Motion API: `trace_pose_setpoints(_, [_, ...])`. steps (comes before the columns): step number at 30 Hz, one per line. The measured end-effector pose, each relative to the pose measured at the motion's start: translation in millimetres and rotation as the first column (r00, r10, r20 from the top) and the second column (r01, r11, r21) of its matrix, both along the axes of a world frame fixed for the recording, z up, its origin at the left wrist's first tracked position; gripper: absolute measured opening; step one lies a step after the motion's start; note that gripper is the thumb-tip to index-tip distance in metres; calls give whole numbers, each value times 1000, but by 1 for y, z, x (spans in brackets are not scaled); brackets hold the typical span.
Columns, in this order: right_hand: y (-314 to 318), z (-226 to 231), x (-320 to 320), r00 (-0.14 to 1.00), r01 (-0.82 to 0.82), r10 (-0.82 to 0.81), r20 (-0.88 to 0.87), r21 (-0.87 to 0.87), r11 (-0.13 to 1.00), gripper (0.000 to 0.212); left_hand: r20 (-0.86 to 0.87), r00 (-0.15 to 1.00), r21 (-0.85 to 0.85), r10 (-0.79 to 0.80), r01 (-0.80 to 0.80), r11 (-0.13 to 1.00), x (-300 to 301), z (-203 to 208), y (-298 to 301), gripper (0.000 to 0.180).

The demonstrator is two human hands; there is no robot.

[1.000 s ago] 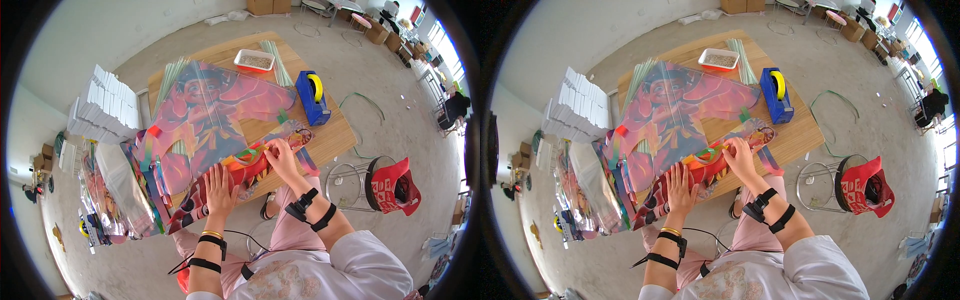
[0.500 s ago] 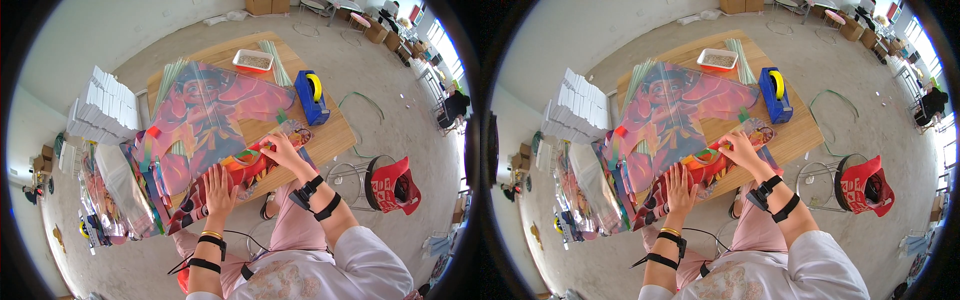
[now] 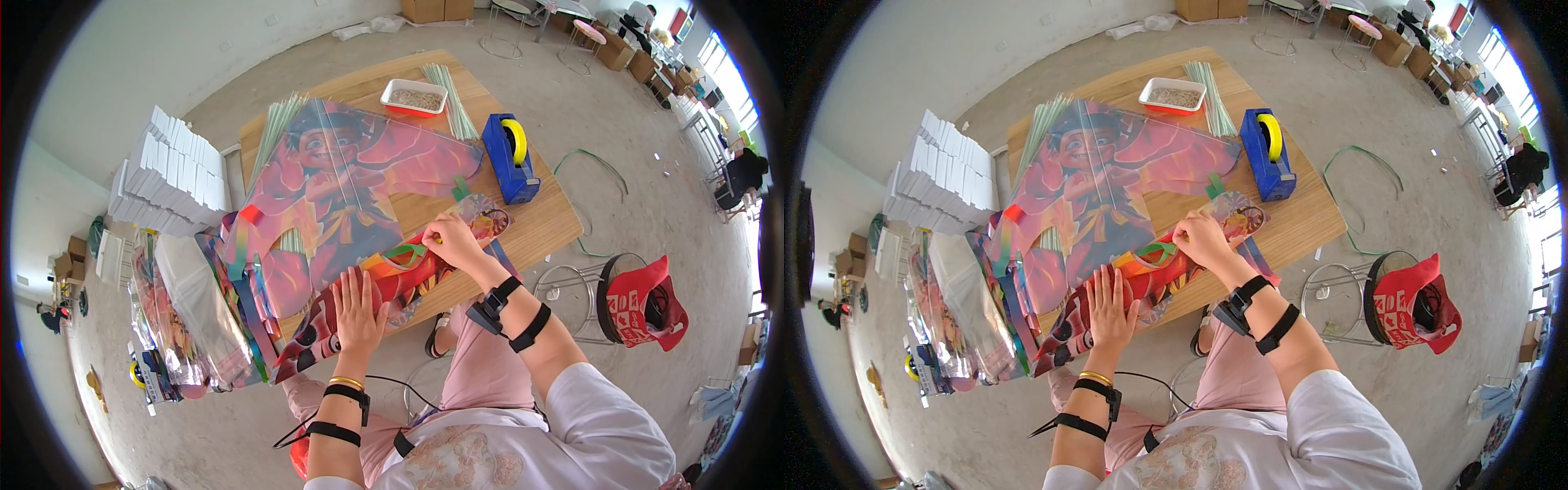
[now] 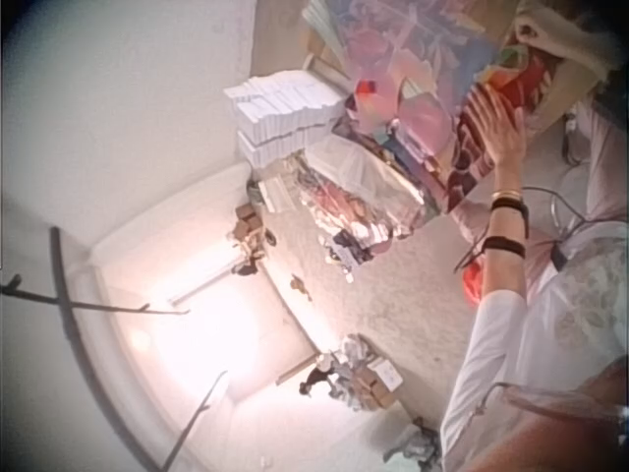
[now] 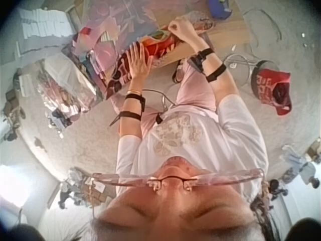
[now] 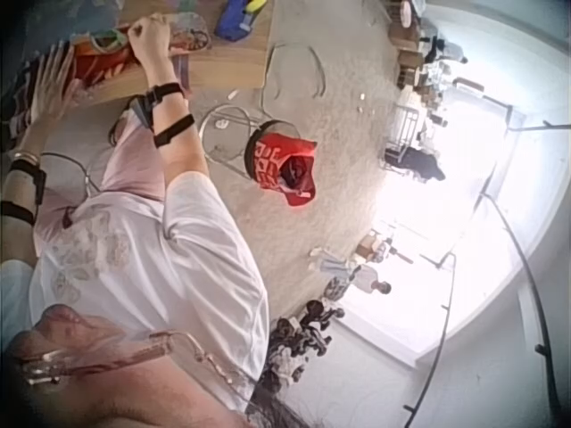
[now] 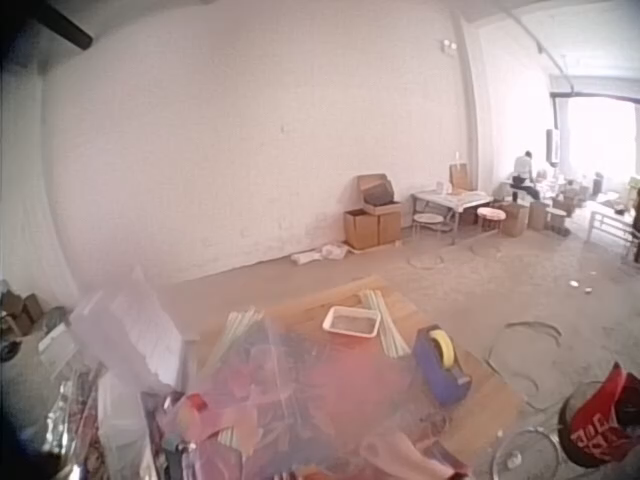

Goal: The recorder is assembling colorful kites by attaching long plastic ribbons to the kite body using adhesive tape.

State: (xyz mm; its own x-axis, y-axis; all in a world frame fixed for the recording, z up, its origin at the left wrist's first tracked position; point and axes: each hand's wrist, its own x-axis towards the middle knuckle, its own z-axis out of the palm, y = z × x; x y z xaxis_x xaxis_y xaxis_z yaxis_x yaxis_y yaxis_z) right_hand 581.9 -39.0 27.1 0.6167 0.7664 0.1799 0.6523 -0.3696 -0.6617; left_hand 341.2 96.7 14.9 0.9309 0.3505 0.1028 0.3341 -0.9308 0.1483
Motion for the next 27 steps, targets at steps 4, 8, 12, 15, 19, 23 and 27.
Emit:
trace_pose_setpoints(4, [2,7,-2,999,9,-8,-37,6,1000,9,-3,1000,-6,2,-2,1000,0,-1,0,72])
trace_pose_setpoints(8, [4,25,-8,1000,11,-9,-24,63,998,11,-10,1000,-4,7,-7,1000,-2,-2,1,73])
trace_pose_setpoints(12, [3,34,-13,995,-100,100,-3,22,995,20,-7,1000,-7,5,-5,1000,-1,-1,0,73])
trace_pose_setpoints(15, [4,34,-17,984,-170,172,54,-33,985,29,-4,1000,-11,5,-5,1000,0,-1,1,73])
trace_pose_setpoints(19, [7,29,-25,942,-283,294,163,-87,955,41,5,1000,-7,5,-5,1000,-1,-2,1,74])
trace_pose_setpoints(23, [13,20,-27,920,-301,319,229,-112,947,38,7,1000,-5,8,-8,1000,-1,-1,1,73])
trace_pose_setpoints(27, [24,13,-18,933,-269,303,192,-184,945,25,10,1000,-14,10,-9,1000,-1,-2,0,73])
